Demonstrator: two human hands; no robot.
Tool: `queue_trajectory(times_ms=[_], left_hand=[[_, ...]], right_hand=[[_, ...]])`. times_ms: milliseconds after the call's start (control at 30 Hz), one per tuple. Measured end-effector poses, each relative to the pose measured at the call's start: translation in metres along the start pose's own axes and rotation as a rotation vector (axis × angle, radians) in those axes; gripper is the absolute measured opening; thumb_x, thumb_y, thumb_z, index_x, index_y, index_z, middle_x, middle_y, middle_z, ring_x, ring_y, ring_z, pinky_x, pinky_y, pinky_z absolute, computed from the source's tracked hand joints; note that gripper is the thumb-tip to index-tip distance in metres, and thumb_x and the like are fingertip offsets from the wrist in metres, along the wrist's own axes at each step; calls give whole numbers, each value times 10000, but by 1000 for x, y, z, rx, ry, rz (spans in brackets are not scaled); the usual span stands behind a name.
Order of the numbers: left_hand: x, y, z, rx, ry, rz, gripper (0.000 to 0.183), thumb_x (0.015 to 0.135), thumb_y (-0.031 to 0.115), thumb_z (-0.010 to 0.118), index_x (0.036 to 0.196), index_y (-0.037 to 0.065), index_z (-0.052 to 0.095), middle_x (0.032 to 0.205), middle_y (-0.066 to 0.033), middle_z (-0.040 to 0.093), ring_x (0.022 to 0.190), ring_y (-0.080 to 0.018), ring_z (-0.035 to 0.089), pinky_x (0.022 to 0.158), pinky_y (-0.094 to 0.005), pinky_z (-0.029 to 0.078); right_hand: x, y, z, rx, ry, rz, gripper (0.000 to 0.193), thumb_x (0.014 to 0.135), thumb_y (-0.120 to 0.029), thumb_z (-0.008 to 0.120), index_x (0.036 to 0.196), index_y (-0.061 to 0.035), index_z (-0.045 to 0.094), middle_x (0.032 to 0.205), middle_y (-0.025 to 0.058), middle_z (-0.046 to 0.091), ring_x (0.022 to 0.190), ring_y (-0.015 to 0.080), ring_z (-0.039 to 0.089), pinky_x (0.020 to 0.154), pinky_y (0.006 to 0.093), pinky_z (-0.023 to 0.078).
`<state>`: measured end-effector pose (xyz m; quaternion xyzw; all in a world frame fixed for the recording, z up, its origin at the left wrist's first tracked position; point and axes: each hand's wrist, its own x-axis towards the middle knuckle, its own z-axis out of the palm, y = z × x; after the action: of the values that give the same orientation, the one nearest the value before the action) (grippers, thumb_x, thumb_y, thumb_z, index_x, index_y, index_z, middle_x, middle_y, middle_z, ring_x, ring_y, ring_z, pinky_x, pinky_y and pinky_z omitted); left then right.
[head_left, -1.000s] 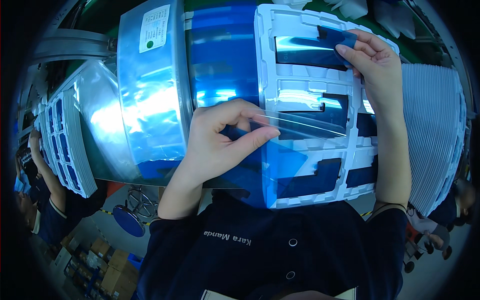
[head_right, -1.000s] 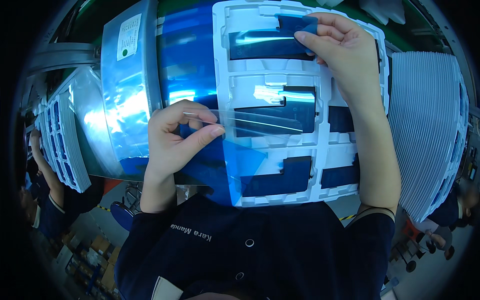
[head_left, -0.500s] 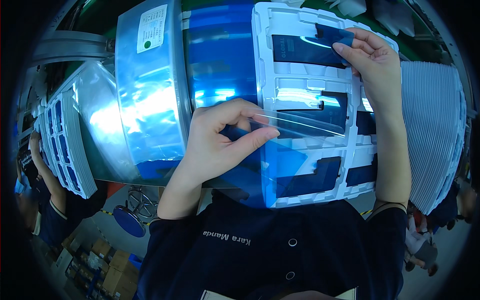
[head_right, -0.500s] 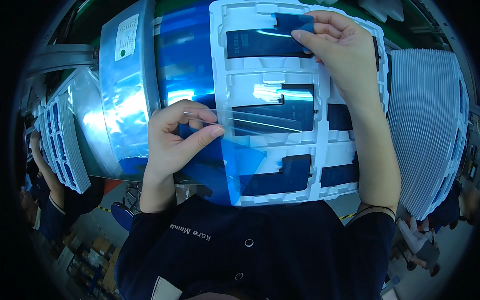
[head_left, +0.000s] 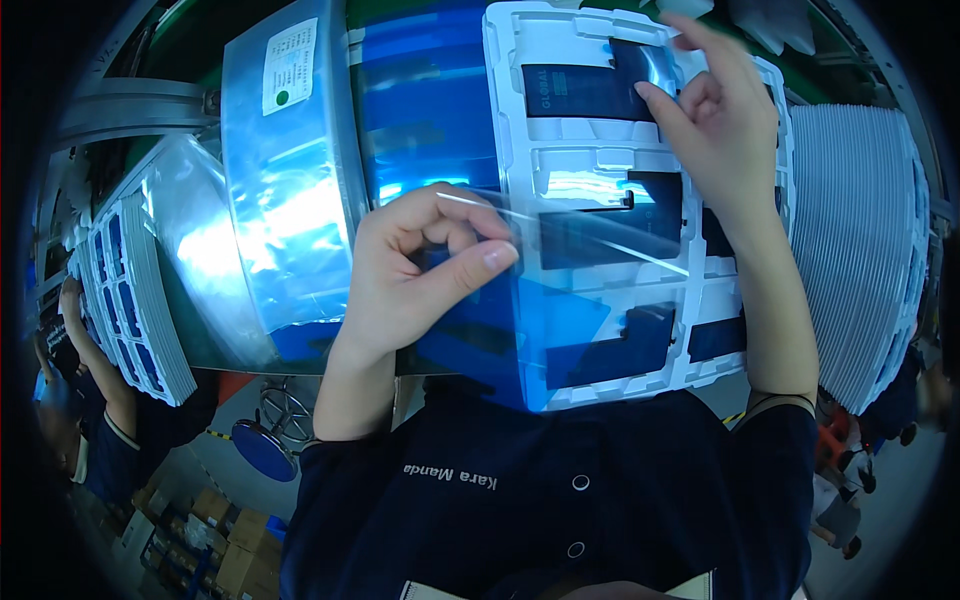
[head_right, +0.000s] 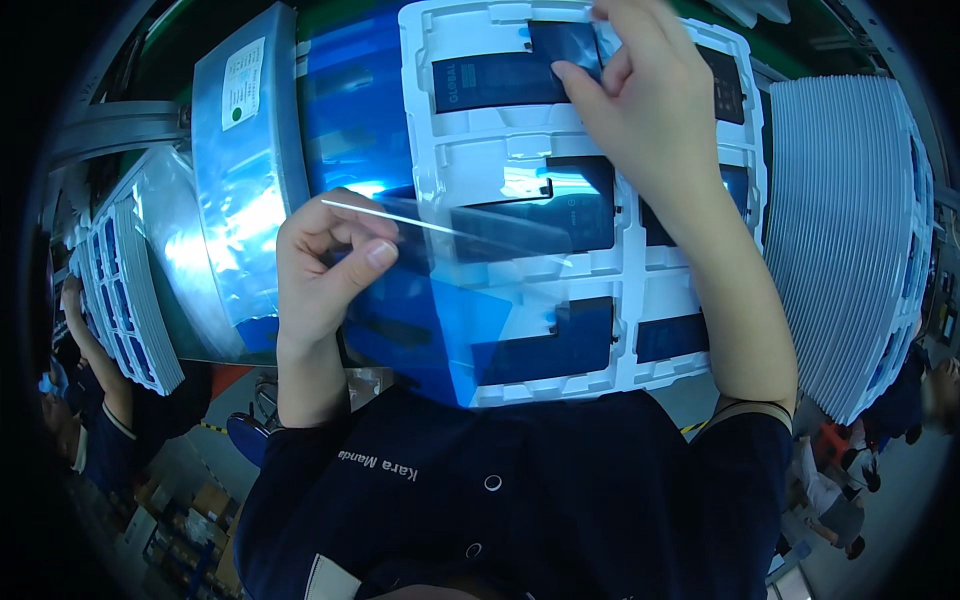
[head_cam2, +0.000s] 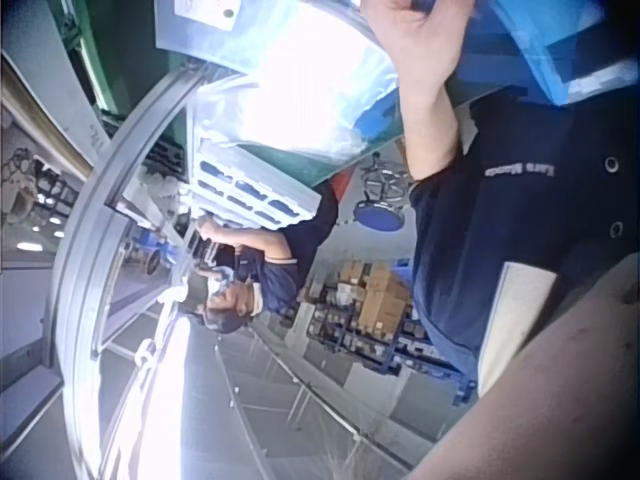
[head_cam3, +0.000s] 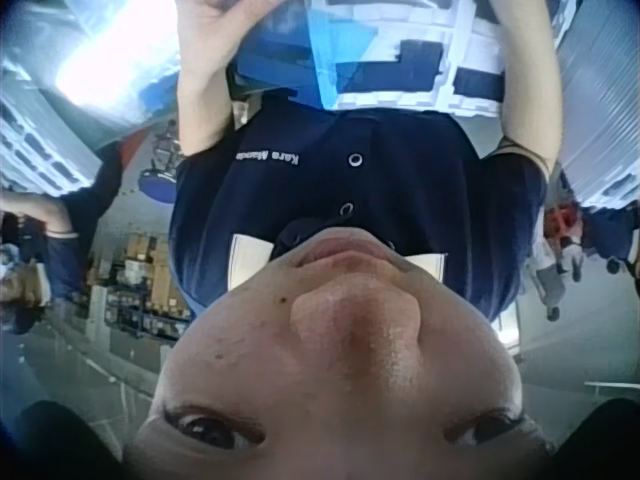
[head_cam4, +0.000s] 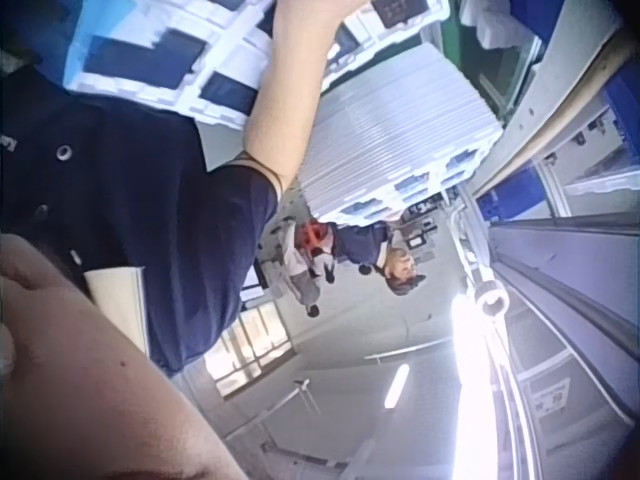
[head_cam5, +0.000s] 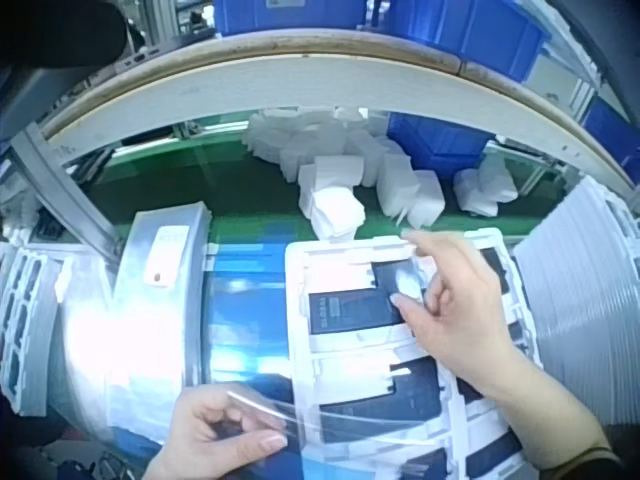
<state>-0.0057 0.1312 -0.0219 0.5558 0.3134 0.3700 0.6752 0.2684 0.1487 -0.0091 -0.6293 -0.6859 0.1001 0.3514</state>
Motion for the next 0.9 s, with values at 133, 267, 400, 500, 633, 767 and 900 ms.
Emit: queue_trajectory(times_ms=[133, 267, 400, 500, 633, 767, 900], left_hand=[[0, -4, -6, -167, 76, -29, 160, 857, 66, 666, 990, 0, 607, 728, 12, 614, 609, -10, 496, 584, -159, 364], [5, -2, 1, -240, 215, 49, 198, 890, 64, 617, 1072, -1, 575, 942, -24, 614, 774, -39, 550, 695, -184, 418], [5, -1, -5, -359, 125, -15, 387, 991, 326, 395, 1142, 2, 543, 1100, -100, 591, 937, -178, 599, 830, -269, 462], [8, 6, -2, -533, 19, -129, 748, 962, 583, 110, 1224, 3, 504, 1147, -162, 588, 994, -293, 604, 845, -329, 488], [8, 2, -12, -455, -69, -253, 502, 956, 408, 407, 1264, 17, 471, 1141, -163, 593, 988, -238, 619, 858, -326, 517], [9, 2, -2, -237, 84, -160, 545, 749, -68, 715, 1233, 26, 482, 1051, -105, 625, 957, -135, 618, 814, -247, 531], [8, -2, -4, -58, 100, -28, 483, 757, -51, 721, 1184, 26, 510, 1017, -86, 631, 919, -111, 611, 760, -211, 512]], right_hand=[[-16, -25, -9, 511, -189, 1, 498, 798, -48, 719, 1256, 5, 530, 1024, 54, 619, 740, 38, 550, 608, 189, 458], [-41, -53, -13, 1210, -609, 378, 444, 824, -11, 665, 1242, 39, 525, 1008, 87, 635, 791, 79, 595, 658, 205, 483], [-42, -61, -11, 1045, -647, 433, 318, 862, -3, 627, 1174, 45, 589, 864, 44, 663, 723, 76, 607, 680, 200, 485], [-46, -53, -9, 859, -410, 353, 237, 857, 22, 599, 1087, 24, 654, 943, 86, 676, 802, 109, 631, 709, 228, 505], [-36, -49, -8, 357, -252, -345, 254, 862, 72, 495, 978, -4, 707, 1173, 161, 604, 993, 211, 619, 809, 295, 514], [-40, -51, 0, 889, -319, 164, 334, 903, 17, 470, 1219, 0, 579, 1219, 152, 581, 1041, 216, 599, 883, 303, 480], [-39, -55, -3, 1046, -469, 435, 369, 867, -66, 652, 1220, -18, 555, 1036, 81, 655, 860, 102, 622, 749, 217, 500]])
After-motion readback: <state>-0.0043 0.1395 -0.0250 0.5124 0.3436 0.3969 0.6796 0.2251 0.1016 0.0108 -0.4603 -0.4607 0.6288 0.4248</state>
